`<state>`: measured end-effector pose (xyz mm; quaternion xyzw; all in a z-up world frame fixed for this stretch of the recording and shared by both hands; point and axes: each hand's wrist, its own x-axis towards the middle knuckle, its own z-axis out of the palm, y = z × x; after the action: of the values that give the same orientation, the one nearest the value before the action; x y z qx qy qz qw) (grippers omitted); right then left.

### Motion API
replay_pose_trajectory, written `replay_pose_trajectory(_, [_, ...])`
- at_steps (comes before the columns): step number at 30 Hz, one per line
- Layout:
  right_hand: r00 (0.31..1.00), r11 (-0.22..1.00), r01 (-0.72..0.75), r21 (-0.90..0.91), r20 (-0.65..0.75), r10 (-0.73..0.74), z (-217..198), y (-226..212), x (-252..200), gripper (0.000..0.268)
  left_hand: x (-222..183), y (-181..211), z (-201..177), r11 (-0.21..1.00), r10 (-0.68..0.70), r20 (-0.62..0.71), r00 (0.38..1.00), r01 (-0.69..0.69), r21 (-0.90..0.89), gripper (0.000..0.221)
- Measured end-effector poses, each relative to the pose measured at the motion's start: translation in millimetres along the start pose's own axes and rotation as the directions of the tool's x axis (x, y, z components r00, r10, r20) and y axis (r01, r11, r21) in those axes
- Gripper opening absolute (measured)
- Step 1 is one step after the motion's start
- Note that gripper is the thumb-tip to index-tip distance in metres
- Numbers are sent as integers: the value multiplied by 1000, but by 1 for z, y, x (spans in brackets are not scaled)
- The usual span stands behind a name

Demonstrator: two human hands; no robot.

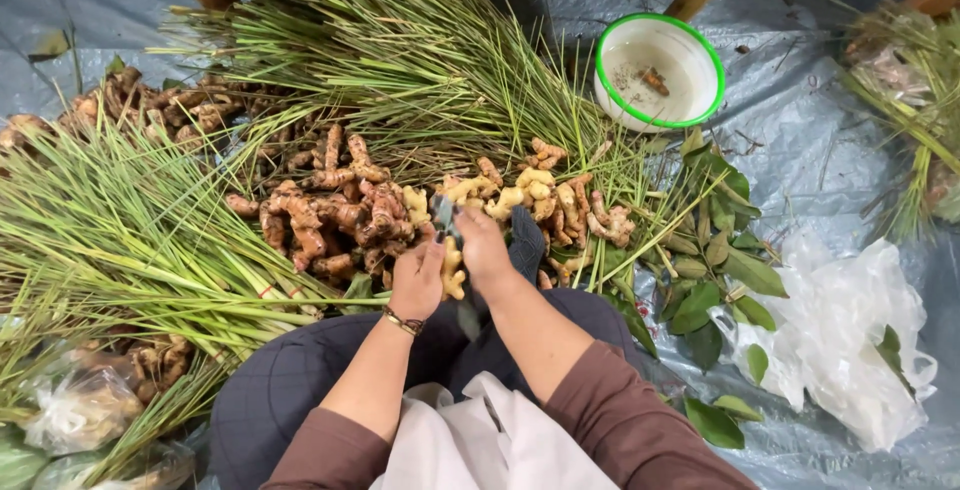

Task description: The person is sitting on the floor and using a small hand tool to trim and clean ginger roots from a large pile.

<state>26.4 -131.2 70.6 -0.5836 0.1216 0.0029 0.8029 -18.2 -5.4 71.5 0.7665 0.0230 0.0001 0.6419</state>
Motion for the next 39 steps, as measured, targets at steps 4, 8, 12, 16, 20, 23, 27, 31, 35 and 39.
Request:
replay_pose_trajectory(4, [978, 931, -55, 362, -168, 123, -27, -17, 35, 17, 5, 21, -1, 885, -131, 3, 991, 118, -451, 49])
replay_pose_trajectory(8, [992, 892, -36, 450, -91, 86, 7, -49, -1, 18, 12, 42, -12, 572, -372, 99, 923, 312, -759, 52])
replay_pose_trajectory(12, [778, 733, 512, -448, 603, -176, 37, -45, -57, 64, 16, 39, -9, 451, -411, 134, 902, 328, -830, 53])
replay_pose_trajectory(16, [646, 516, 737, -437, 680, -347, 33, -12, -56, 53, 23, 15, -17, 348, -394, 167, 904, 314, -883, 55])
replay_pose_trajectory(20, [499, 349, 864, -362, 699, -512, 28, -18, -48, 37, 40, -4, -29, 193, -340, 208, 917, 285, -939, 59])
replay_pose_trajectory(23, [548, 426, 833, -353, 632, -547, 18, -18, -43, 28, 37, -17, -32, 77, -320, 240, 917, 278, -957, 62])
replay_pose_trajectory(27, [763, 662, 646, -380, 339, -551, 1, -36, -26, 21, 35, 22, -36, 148, -439, 168, 883, 255, -955, 38])
replay_pose_trajectory(31, [802, 719, 597, -356, 238, -548, -7, -69, -27, 18, 35, 26, -38, 207, -361, 165, 918, 252, -945, 65])
replay_pose_trajectory(35, [585, 426, 811, -401, 571, -575, 28, -62, -51, 1, 12, 65, -25, 261, -340, 263, 903, 359, -896, 37])
replay_pose_trajectory(39, [596, 327, 802, -500, 631, -496, 38, -45, -46, 9, -3, 47, -9, 360, -461, 217, 860, 405, -840, 34])
